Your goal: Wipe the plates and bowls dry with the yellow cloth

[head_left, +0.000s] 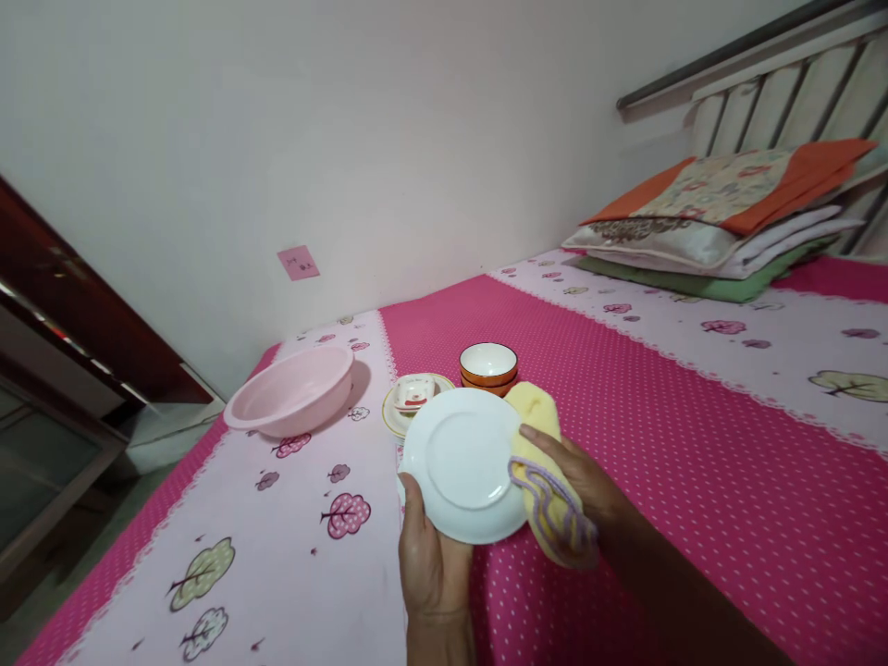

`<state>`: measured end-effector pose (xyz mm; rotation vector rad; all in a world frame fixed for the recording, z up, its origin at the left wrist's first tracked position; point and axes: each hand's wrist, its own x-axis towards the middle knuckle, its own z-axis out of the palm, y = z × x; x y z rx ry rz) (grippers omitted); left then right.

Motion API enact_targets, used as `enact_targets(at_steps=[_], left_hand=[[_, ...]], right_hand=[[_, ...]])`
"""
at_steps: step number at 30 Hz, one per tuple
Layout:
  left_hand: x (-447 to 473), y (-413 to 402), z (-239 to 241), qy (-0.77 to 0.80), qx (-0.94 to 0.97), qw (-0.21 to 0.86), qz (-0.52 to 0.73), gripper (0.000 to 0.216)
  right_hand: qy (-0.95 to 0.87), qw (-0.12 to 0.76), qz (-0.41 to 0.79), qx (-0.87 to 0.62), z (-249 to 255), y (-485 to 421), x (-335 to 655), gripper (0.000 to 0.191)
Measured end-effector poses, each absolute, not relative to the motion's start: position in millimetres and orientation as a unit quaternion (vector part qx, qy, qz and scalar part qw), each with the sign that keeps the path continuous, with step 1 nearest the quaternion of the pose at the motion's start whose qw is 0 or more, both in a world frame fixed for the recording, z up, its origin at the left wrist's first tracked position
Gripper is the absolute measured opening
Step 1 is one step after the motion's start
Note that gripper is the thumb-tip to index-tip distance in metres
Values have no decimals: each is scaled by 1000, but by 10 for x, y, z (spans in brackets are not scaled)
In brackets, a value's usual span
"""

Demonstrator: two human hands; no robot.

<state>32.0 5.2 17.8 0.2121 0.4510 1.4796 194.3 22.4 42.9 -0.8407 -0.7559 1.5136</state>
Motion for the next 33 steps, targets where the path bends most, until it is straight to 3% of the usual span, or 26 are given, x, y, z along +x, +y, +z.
enact_targets(at_steps=[5,8,10,14,17,21,25,29,31,33], left_hand=[[322,96,217,212,85,703,673,53],[354,87,285,271,107,689,664,48],[378,43,369,335,144,661,656,46],[374,-118,613,348,165,674,630,54],[311,-196,726,240,157,727,624,55],[141,-118,585,253,77,761,593,28],[-17,9,347,242,60,836,488,40],[19,53,276,175,93,830,521,48],[89,68,272,172,102,791,578,42],[167,82,272,189,103,747,629,36]], right_hand=[[-352,577,657,-334,441,154,1841,54],[-392,589,593,-386,486,84,1867,54],[-467,602,467,-449,527,30,1892,44],[-685,601,41,-410,561,-55,1898,14],[-784,510,-117,-335,529,-98,1825,23],[-842,398,-115,-346,460,-172,1646,41],[-873,347,-11,-344,397,-273,1552,60],[-869,361,35,-338,407,-309,1658,86],[-849,386,39,-358,462,-269,1767,84],[-805,427,42,-410,536,-199,1894,64]])
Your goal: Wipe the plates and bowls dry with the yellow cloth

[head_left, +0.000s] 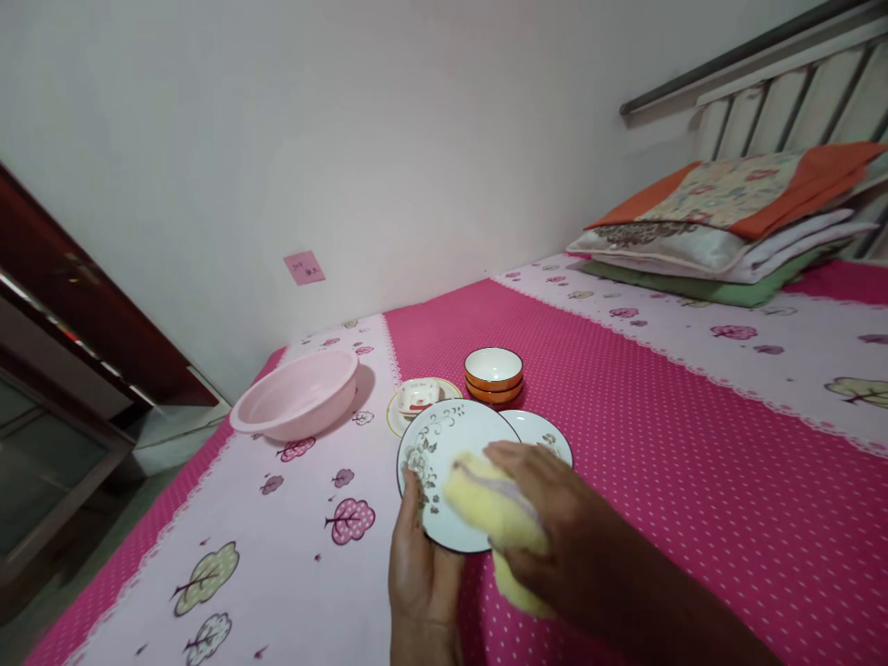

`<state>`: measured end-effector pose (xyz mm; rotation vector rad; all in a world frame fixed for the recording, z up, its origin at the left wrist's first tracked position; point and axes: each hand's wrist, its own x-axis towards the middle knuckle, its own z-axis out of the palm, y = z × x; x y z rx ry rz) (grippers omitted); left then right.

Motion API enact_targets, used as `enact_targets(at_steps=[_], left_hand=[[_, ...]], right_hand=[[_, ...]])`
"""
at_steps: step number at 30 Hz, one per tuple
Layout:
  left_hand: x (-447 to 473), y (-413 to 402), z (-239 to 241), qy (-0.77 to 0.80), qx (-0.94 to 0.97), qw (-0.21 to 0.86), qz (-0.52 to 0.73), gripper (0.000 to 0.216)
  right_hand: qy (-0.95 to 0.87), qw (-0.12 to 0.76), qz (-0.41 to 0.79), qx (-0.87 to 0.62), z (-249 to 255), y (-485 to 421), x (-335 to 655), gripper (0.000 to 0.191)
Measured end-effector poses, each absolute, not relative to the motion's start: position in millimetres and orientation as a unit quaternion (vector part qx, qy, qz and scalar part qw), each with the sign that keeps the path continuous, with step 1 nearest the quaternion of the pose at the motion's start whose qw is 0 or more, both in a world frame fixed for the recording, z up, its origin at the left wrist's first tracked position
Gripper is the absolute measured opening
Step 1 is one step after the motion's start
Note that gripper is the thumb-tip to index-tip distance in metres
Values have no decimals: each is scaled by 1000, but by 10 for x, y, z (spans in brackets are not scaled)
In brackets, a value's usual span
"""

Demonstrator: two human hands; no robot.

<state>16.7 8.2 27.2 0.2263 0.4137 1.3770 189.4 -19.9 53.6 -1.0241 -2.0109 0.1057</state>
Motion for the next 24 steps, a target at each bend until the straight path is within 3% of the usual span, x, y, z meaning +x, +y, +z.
enact_targets(at_steps=[4,7,10,13,17,20,24], left_hand=[[296,87,309,230,90,717,651,38],[352,66,357,265,74,715,643,42],[384,47,374,319,68,704,632,46],[410,49,348,314,74,708,628,47],[405,83,278,229,75,753,612,48],[365,113,231,197,82,774,596,47],[326,124,252,190,73,770,605,44]], right_hand=[[-722,457,181,-486,681,-83,2130,20],[-654,475,242,-536,758,-63,2230,19],[-591,557,119,-571,771,-54,2246,19],[-666,583,-29,-464,687,-30,2177,42],[-843,395,-2,-365,496,-46,2020,76],[-875,320,26,-363,397,-102,1947,81],[-867,318,12,-384,361,-124,1891,81]])
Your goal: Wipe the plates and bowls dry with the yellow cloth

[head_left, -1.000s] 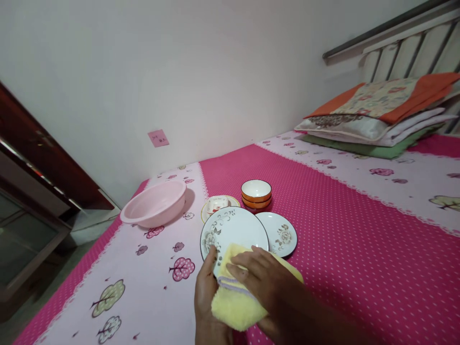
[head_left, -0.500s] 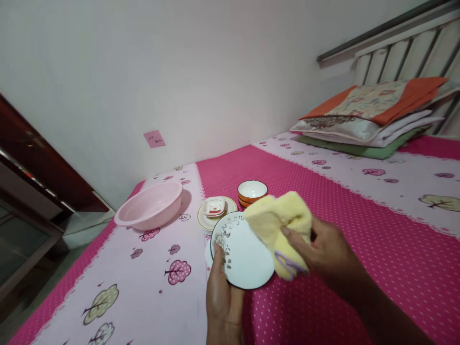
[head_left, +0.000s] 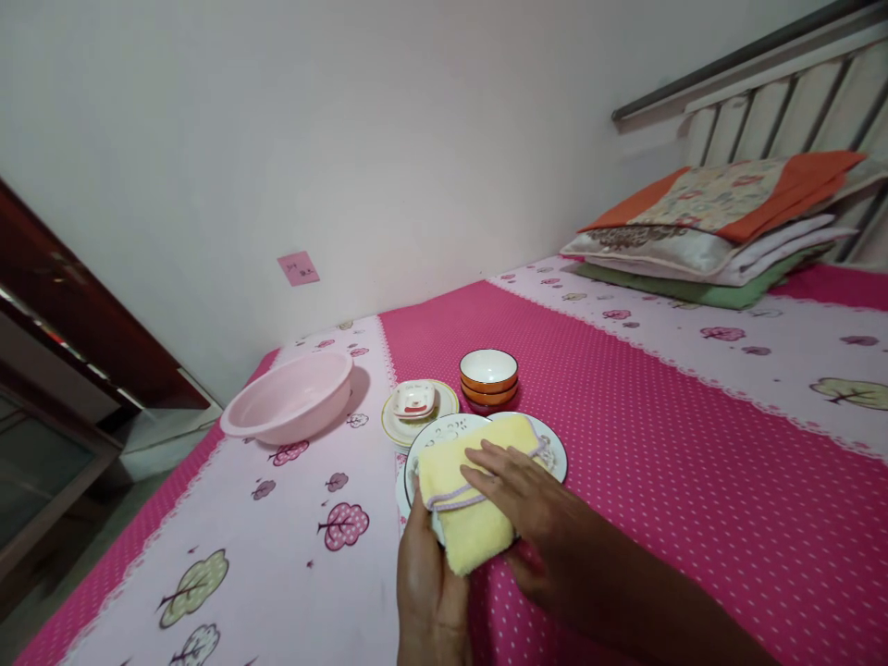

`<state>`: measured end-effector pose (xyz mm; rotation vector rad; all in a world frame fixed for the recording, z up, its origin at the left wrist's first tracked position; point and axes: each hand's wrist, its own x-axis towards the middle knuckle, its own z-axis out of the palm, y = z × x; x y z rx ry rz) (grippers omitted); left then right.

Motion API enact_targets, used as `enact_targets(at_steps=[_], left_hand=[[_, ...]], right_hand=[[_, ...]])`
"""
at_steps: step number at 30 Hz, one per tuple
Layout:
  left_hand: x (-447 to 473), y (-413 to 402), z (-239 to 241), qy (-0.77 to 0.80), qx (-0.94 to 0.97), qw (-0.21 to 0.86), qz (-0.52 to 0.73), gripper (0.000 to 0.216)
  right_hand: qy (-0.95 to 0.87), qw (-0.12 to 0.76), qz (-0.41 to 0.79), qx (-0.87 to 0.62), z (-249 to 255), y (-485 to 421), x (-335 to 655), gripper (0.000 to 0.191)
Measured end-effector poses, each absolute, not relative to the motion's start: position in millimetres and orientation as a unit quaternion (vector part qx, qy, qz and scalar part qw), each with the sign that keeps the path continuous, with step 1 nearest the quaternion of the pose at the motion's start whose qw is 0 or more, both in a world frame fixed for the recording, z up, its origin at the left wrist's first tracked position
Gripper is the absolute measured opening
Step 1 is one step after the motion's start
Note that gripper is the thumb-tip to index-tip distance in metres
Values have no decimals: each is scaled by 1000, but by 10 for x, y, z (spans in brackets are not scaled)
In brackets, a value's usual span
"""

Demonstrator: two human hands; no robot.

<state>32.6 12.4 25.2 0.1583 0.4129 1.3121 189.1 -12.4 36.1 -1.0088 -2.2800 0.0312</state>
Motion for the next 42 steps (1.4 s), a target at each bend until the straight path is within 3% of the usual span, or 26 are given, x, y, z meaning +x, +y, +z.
enact_targets(at_steps=[7,14,20,26,31,37,42], left_hand=[[377,76,431,294,38,701,649,45],[480,94,378,314,14,724,614,45],[462,110,404,368,1,682,632,58],[439,61,516,321,14,684,655,47],[423,55,493,292,-16,742,603,50],[413,57,474,310,1,718,624,49],[402,32,453,281,33,717,637,53]], right_hand=[[-821,414,-52,-390,445,-16,1859,52],[-806,400,-74,-430,363,28,1860,59],[-794,446,-128,-392,348,177,1999,24],[-824,446,-89,-340,399,137,1995,27],[-862,358,25,-358,418,18,1867,22],[-842,385,-16,-377,358,45,1907,54],[-864,359,54,-348,382,22,1856,35]])
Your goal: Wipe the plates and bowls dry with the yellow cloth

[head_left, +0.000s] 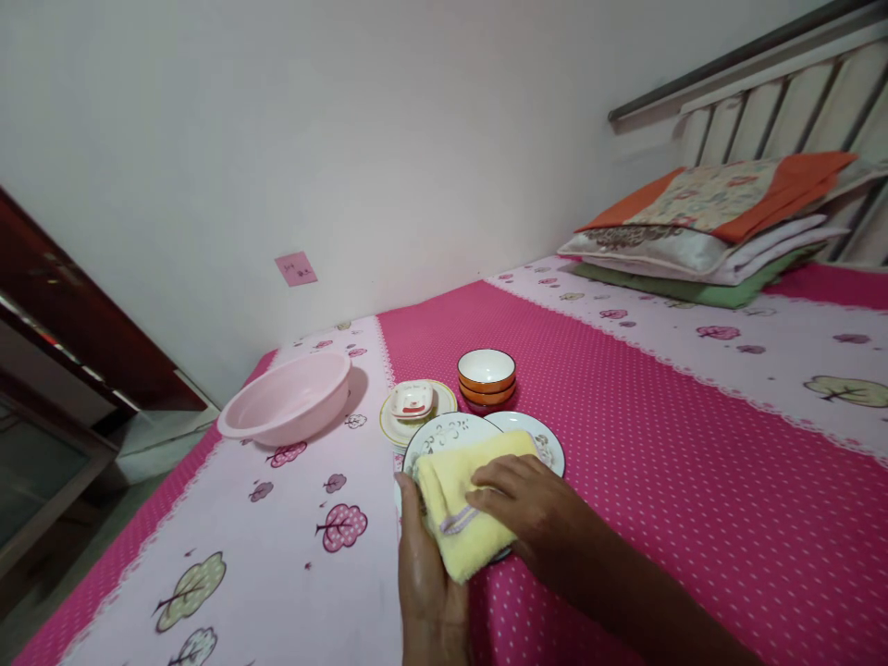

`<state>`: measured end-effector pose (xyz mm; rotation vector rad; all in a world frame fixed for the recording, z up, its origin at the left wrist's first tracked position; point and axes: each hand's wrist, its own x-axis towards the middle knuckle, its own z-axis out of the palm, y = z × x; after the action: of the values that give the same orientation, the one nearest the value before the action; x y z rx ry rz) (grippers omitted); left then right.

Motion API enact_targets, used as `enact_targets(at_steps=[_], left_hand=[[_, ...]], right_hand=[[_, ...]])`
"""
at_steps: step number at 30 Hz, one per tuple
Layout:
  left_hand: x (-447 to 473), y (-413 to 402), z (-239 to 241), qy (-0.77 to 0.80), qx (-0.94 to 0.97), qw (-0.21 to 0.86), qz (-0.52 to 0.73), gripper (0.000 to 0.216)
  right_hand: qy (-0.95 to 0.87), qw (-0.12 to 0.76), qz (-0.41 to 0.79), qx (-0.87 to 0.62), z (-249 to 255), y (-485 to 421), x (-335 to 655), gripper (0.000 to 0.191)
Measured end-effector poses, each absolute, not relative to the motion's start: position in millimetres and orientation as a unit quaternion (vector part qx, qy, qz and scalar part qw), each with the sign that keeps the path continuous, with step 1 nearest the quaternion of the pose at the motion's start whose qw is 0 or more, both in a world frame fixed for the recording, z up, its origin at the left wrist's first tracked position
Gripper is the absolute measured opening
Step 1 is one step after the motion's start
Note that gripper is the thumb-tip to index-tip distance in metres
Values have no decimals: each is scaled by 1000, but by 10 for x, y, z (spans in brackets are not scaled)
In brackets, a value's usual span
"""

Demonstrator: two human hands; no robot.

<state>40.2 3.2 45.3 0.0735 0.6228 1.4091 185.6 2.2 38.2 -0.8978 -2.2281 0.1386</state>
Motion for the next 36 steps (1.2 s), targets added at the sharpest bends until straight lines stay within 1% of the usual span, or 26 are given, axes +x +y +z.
enact_targets(at_steps=[2,5,8,10,12,16,18,20,21,23,25,27,29,30,32,34,36], left_hand=[[383,21,451,272,26,728,629,58],[385,-4,488,251,10,739,626,61],[453,-40,538,264,25,738,621,56],[523,-64,546,274,63,738,614,52],[593,-81,528,266,101,742,607,51],[681,-81,474,248,128,739,614,54],[686,-68,469,268,114,719,631,54],[666,-51,480,295,87,696,649,52],[647,-42,489,302,75,687,656,52],[602,-21,504,305,60,678,666,52],[557,0,509,304,55,673,672,53],[527,17,506,305,52,672,673,53],[524,23,499,299,54,678,669,52],[534,21,494,294,59,683,667,50],[575,4,484,283,74,693,659,47],[637,-24,471,274,91,705,648,46],[705,-52,457,268,101,721,631,46]], right_hand=[[-865,369,70,-333,409,-26,1799,30],[-859,392,63,-324,432,-93,1717,35],[-842,413,2,-348,432,-92,1700,34],[-823,426,-53,-371,434,-47,1745,29],[-804,431,-96,-398,439,21,1823,29],[-778,393,-131,-471,411,144,1990,36],[-775,353,-122,-510,370,156,2039,32],[-781,309,-83,-536,338,110,2052,27],[-786,293,-53,-541,338,66,2044,26],[-801,288,37,-524,381,-50,2003,27],[-811,305,156,-474,482,-161,1947,30],[-806,330,259,-418,605,-220,1907,26],[-768,389,301,-410,704,-204,1917,20],[-738,429,296,-429,732,-170,1944,18],[-677,497,243,-485,736,-74,2029,22],[-647,526,166,-527,682,27,2111,24],[-652,532,121,-528,601,98,2134,29]])
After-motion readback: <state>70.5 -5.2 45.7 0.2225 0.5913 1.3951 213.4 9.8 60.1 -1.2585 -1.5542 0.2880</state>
